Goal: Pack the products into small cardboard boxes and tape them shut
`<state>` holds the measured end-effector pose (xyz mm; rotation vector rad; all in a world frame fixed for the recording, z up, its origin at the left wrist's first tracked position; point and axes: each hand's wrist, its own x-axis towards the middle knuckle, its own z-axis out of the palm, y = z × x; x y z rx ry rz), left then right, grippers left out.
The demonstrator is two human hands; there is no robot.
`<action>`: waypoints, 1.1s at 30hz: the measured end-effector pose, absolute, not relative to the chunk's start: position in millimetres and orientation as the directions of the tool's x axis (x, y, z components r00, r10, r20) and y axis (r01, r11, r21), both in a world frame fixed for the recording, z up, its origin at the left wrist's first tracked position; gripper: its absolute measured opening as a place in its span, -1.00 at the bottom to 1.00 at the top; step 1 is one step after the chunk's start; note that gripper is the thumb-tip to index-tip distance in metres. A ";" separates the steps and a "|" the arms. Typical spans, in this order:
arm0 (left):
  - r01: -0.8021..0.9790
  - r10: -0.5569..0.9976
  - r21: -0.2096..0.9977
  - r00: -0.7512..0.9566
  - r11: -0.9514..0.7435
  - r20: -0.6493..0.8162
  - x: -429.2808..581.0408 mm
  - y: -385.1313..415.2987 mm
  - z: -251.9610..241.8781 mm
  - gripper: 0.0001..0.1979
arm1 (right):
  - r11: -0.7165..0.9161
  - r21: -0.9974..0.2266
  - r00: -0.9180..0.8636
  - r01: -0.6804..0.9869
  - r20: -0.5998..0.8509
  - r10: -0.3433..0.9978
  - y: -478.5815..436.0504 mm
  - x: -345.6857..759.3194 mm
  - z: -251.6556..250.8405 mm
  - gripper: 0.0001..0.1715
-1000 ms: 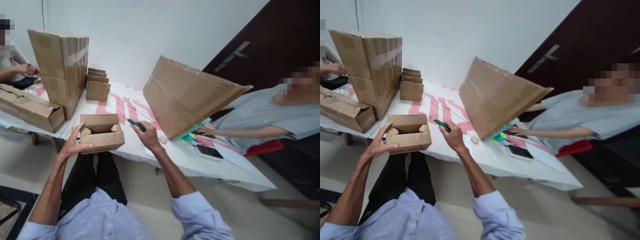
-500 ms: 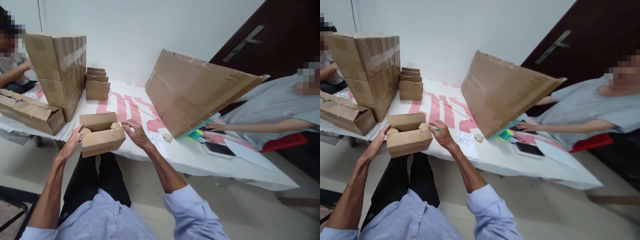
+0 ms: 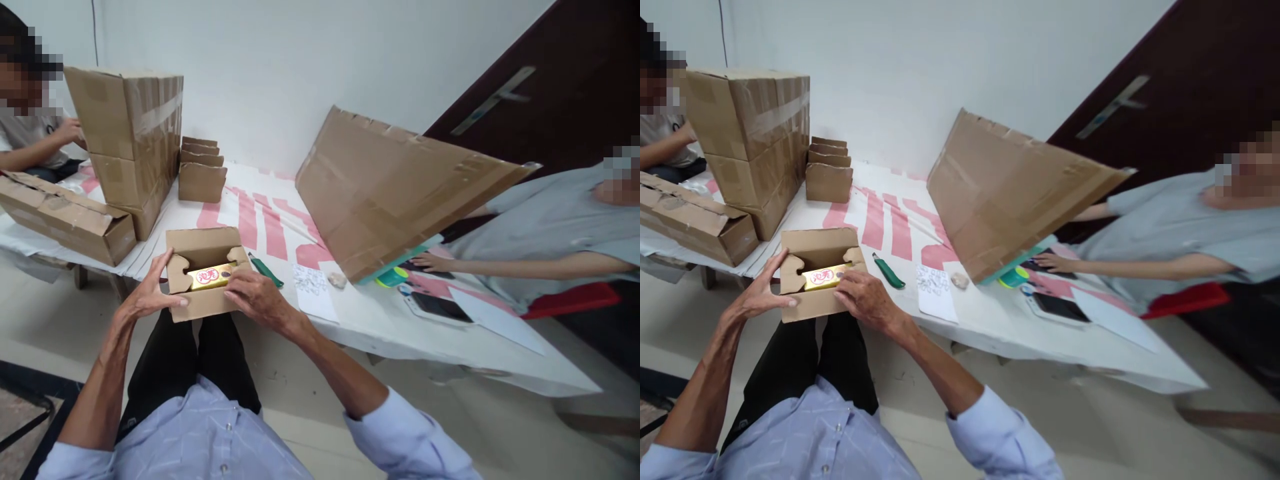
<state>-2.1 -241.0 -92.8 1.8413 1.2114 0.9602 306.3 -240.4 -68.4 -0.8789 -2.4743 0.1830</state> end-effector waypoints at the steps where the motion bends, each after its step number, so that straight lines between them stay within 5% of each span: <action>1: 0.402 0.937 0.864 0.292 -0.302 0.192 -1.8 -241.6 -92.4 0.34 | 0.769 -0.270 -0.662 0.579 0.394 0.637 -233.8 301.6 -66.0 -0.79; 4: 0.413 0.931 0.854 0.311 -0.315 0.193 -1.2 -242.8 -91.5 0.41 | 0.734 -0.219 -0.677 0.643 0.285 0.679 -211.8 288.4 -55.2 -0.85; 11: 0.406 0.917 0.847 0.342 -0.343 0.207 -2.5 -243.1 -94.2 0.42 | 0.694 -0.164 -0.710 0.701 -0.070 0.701 -180.0 277.3 -31.4 -0.37; 15: 0.387 0.909 0.856 0.366 -0.344 0.200 -1.7 -241.9 -96.4 0.42 | 0.712 -0.149 -0.727 0.686 -0.112 0.677 -180.5 276.6 -31.7 -0.50; 19: 0.380 0.928 0.866 0.304 -0.325 0.214 -1.3 -234.4 -98.9 0.36 | 0.764 -0.175 -0.771 0.621 0.042 0.636 -184.0 284.5 -32.3 -0.68; 26: 0.402 0.944 0.859 0.218 -0.317 0.247 0.0 -169.5 -92.9 0.33 | 0.741 -0.458 -0.484 0.491 0.564 0.669 -175.7 322.0 16.2 -0.46; 33: 0.502 0.937 0.791 0.193 -0.350 0.292 2.4 -129.5 -67.5 0.08 | 0.656 -0.584 -0.326 0.478 0.575 0.750 -170.3 341.4 40.3 -0.36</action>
